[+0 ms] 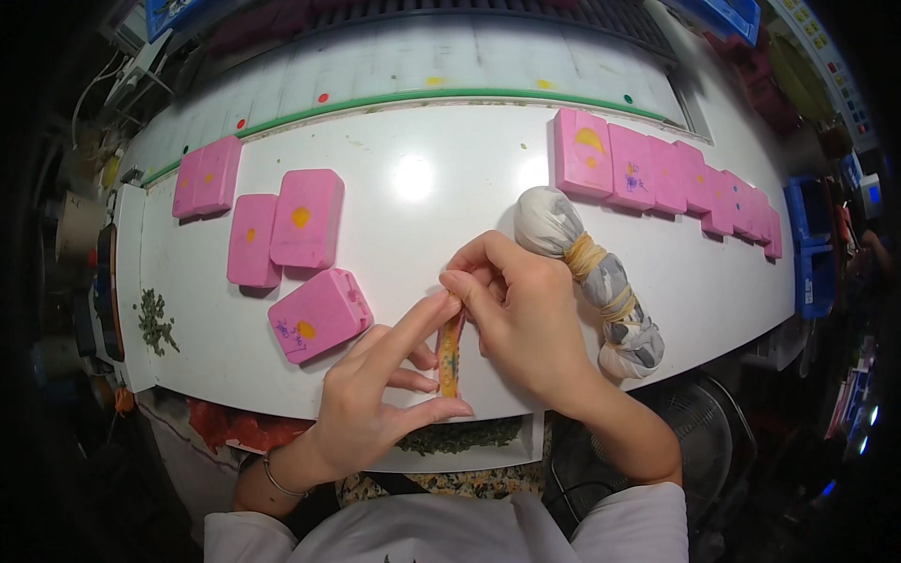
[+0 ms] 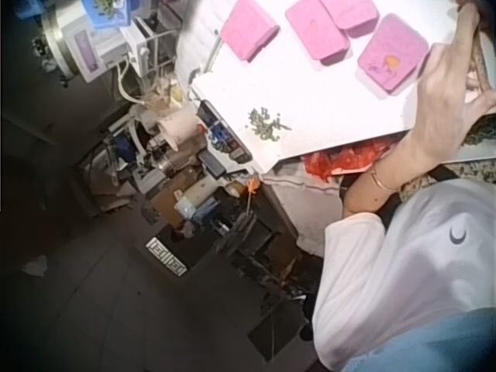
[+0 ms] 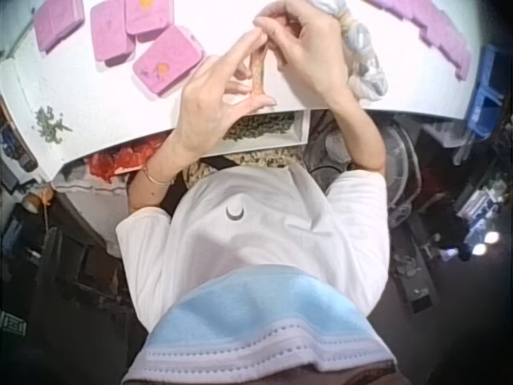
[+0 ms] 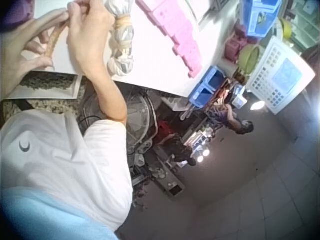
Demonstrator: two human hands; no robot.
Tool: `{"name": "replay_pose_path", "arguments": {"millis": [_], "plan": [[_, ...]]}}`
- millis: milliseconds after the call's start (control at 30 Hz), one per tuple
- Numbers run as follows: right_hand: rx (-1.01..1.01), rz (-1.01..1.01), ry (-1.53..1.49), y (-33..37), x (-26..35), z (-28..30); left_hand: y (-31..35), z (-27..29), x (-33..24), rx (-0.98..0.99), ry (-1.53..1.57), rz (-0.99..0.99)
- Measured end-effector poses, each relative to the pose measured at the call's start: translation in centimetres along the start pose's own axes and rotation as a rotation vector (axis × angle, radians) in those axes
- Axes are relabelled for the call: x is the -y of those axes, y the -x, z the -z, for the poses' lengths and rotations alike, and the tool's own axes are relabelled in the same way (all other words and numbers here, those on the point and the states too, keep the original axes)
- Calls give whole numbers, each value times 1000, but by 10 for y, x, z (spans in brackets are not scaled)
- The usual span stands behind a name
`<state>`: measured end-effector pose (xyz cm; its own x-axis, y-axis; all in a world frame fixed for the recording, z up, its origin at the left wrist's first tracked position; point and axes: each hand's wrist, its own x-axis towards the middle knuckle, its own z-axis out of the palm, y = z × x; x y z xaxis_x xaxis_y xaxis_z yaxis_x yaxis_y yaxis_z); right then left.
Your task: The recorder is assembling botanical elements into pink wax molds at a workstation.
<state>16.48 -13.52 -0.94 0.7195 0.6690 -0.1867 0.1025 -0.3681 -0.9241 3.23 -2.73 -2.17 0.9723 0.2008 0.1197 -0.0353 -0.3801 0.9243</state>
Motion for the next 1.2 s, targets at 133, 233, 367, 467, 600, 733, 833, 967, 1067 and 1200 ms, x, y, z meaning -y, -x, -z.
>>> {"name": "replay_pose_path", "arguments": {"millis": [133, 233, 367, 467, 600, 733, 833, 967, 1067, 1200], "plan": [[-9, -65, -35, 0, 2, 1, -1, 1, 1, 22, 31, -14], [3, -63, -7, 1, 3, 3, 0, 1, 2, 52, 35, -6], [-178, 308, 328, 12, 2, 15, -2, 2, 4, 68, 12, -20], [-317, 495, 740, 23, 13, 45, -5, 5, 3, 74, 13, -82], [-88, 156, 588, 32, 6, 59, -5, 6, 7, 74, -15, -103], [-9, 179, 612, 36, 8, 63, -6, 6, 9, 70, 6, -128], [115, 335, 708, 47, 24, 52, -5, 6, 9, 90, 27, -102], [15, 518, 763, 60, 23, 41, -5, 9, 9, 90, 30, -94], [-12, 734, 889, 70, 9, 36, -6, 9, 10, 103, 41, -82], [136, 770, 1133, 75, 12, 31, -7, 12, 6, 140, -15, -107]]}}
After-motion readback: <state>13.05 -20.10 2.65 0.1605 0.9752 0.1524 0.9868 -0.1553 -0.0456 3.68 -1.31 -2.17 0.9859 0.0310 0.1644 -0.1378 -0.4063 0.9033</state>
